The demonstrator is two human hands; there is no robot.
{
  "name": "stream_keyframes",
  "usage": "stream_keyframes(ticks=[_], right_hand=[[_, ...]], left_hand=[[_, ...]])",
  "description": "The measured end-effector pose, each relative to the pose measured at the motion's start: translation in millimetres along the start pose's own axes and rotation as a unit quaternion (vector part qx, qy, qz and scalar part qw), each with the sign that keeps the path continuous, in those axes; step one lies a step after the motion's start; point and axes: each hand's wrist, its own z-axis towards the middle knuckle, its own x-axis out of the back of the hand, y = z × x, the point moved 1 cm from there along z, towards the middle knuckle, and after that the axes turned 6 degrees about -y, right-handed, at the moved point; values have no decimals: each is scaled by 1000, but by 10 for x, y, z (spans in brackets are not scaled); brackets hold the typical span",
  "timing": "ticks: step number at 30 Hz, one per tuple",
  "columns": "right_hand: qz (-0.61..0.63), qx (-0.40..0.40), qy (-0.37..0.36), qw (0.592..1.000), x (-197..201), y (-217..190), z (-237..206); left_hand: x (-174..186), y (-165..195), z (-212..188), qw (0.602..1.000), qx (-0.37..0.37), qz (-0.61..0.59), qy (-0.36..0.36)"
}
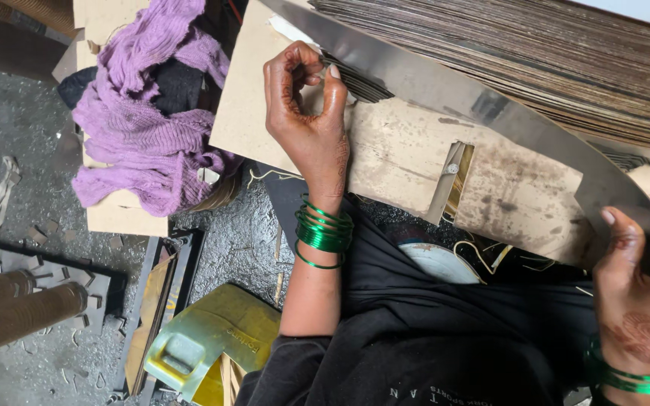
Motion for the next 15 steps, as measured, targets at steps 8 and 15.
stream_keyframes(ticks=[8, 15], right_hand=[[-65, 100, 27, 993, 129, -325, 176], [-70, 264, 12, 962, 187, -2, 538]], left_hand=[[37, -80, -42, 1000, 0, 8, 14], [38, 169, -14, 999, -6, 30, 28]])
